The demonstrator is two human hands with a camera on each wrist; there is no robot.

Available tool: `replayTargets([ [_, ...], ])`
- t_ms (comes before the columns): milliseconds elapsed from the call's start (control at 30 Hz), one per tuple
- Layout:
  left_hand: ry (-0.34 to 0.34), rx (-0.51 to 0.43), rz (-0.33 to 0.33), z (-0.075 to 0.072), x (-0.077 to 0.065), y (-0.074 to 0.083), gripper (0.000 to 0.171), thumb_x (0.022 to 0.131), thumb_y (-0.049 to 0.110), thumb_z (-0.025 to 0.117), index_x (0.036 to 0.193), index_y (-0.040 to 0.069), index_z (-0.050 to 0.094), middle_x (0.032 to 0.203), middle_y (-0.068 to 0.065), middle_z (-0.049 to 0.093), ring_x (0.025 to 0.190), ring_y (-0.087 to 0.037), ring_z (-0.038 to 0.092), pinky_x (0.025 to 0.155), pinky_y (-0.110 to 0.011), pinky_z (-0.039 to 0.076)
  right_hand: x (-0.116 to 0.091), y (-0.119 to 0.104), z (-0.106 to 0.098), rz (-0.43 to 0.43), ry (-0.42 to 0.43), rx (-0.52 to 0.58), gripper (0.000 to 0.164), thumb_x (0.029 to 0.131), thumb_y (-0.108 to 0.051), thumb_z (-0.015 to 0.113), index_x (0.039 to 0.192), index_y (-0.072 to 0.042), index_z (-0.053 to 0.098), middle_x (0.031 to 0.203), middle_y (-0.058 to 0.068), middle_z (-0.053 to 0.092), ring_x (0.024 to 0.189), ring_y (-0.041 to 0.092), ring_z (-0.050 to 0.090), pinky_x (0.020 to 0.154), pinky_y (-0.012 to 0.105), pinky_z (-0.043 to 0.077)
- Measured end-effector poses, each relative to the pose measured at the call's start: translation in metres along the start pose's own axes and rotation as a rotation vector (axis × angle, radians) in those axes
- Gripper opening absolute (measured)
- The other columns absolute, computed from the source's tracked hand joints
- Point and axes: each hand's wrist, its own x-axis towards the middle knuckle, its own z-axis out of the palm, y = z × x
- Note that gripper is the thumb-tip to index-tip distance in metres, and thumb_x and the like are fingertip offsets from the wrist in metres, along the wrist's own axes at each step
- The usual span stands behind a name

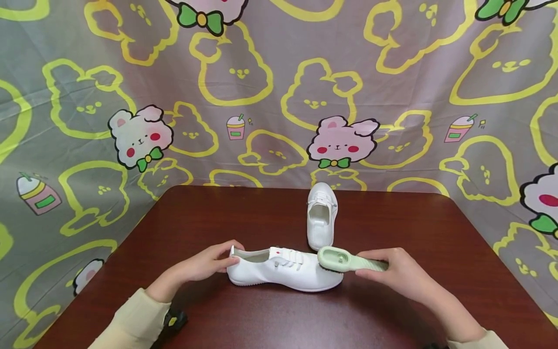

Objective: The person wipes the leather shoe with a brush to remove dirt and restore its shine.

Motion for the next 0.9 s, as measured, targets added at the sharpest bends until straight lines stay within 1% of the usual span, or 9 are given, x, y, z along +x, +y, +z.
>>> replayTargets([
  [100,0.000,0.002,-0.001,0.000,0.000,0.000,0.022,0.100,0.024,0.056,0.121,0.015,0.054,0.113,-0.006,0.057,0.102,-0.021,0.056,0.080,-0.040,0.054,0.001,-0.003,0.006,-0.052,-0.074,0.059,0.026,0.082,-0.027,0.079,0.107,-0.023,0.074,0.093,-0.013,0.069,0.079,0.004,0.062,0.066,0.022,0.049],
  [200,0.002,0.005,0.005,0.000,0.000,0.000,0.023,0.100,0.025,0.056,0.120,0.015,0.054,0.112,-0.006,0.058,0.102,-0.021,0.056,0.080,-0.040,0.054,0.003,0.002,0.008,-0.048,-0.089,0.040,0.025,0.083,-0.028,0.078,0.107,-0.022,0.074,0.094,-0.013,0.070,0.080,0.004,0.062,0.067,0.022,0.049],
  [367,0.002,0.005,0.005,-0.001,0.000,0.000,0.023,0.100,0.025,0.056,0.121,0.015,0.054,0.111,-0.006,0.058,0.101,-0.021,0.056,0.081,-0.040,0.053,0.003,0.022,0.004,0.090,-0.036,-0.056,0.029,0.084,-0.033,0.077,0.106,-0.015,0.075,0.090,-0.009,0.068,0.074,0.002,0.055,0.063,0.023,0.046],
  [467,0.002,0.009,0.001,-0.002,-0.001,0.000,0.023,0.100,0.025,0.056,0.120,0.015,0.054,0.112,-0.006,0.058,0.101,-0.022,0.056,0.080,-0.040,0.054,0.002,0.028,0.000,0.132,0.006,-0.095,0.032,0.082,-0.036,0.078,0.105,-0.015,0.075,0.087,-0.009,0.068,0.071,0.003,0.052,0.060,0.023,0.044],
  [533,0.003,0.012,0.001,-0.002,-0.001,0.000,0.023,0.100,0.025,0.056,0.120,0.015,0.054,0.112,-0.006,0.058,0.102,-0.023,0.056,0.080,-0.040,0.054,0.003,0.025,0.000,0.125,0.028,-0.094,0.031,0.081,-0.036,0.079,0.105,-0.016,0.075,0.087,-0.010,0.068,0.071,0.004,0.052,0.060,0.024,0.044],
  [600,0.006,0.011,0.003,-0.002,-0.001,0.000,0.023,0.100,0.026,0.056,0.120,0.016,0.054,0.112,-0.006,0.058,0.102,-0.024,0.056,0.080,-0.040,0.054,0.006,0.016,0.003,0.087,0.040,-0.082,0.030,0.080,-0.035,0.080,0.105,-0.018,0.075,0.088,-0.012,0.068,0.072,0.003,0.054,0.062,0.023,0.045],
  [767,0.008,0.009,0.011,-0.001,-0.001,-0.001,0.022,0.100,0.026,0.056,0.120,0.016,0.055,0.111,-0.005,0.058,0.101,-0.022,0.056,0.079,-0.040,0.054,0.015,-0.006,0.016,-0.039,-0.046,0.023,0.026,0.083,-0.031,0.078,0.107,-0.022,0.074,0.092,-0.015,0.068,0.080,0.004,0.060,0.068,0.023,0.049],
  [833,0.006,0.008,0.013,0.000,-0.001,-0.002,0.022,0.100,0.026,0.056,0.120,0.016,0.055,0.111,-0.005,0.058,0.101,-0.022,0.056,0.079,-0.040,0.054,0.017,-0.008,0.019,-0.055,-0.084,0.053,0.026,0.085,-0.031,0.076,0.109,-0.022,0.073,0.094,-0.014,0.069,0.083,0.004,0.062,0.070,0.023,0.050],
  [900,0.003,0.008,0.013,0.000,0.000,-0.002,0.022,0.100,0.026,0.056,0.120,0.016,0.054,0.110,-0.005,0.058,0.101,-0.021,0.056,0.079,-0.040,0.054,0.018,-0.004,0.020,-0.038,-0.099,0.062,0.027,0.086,-0.032,0.075,0.109,-0.020,0.073,0.096,-0.013,0.069,0.084,0.004,0.062,0.071,0.023,0.051],
])
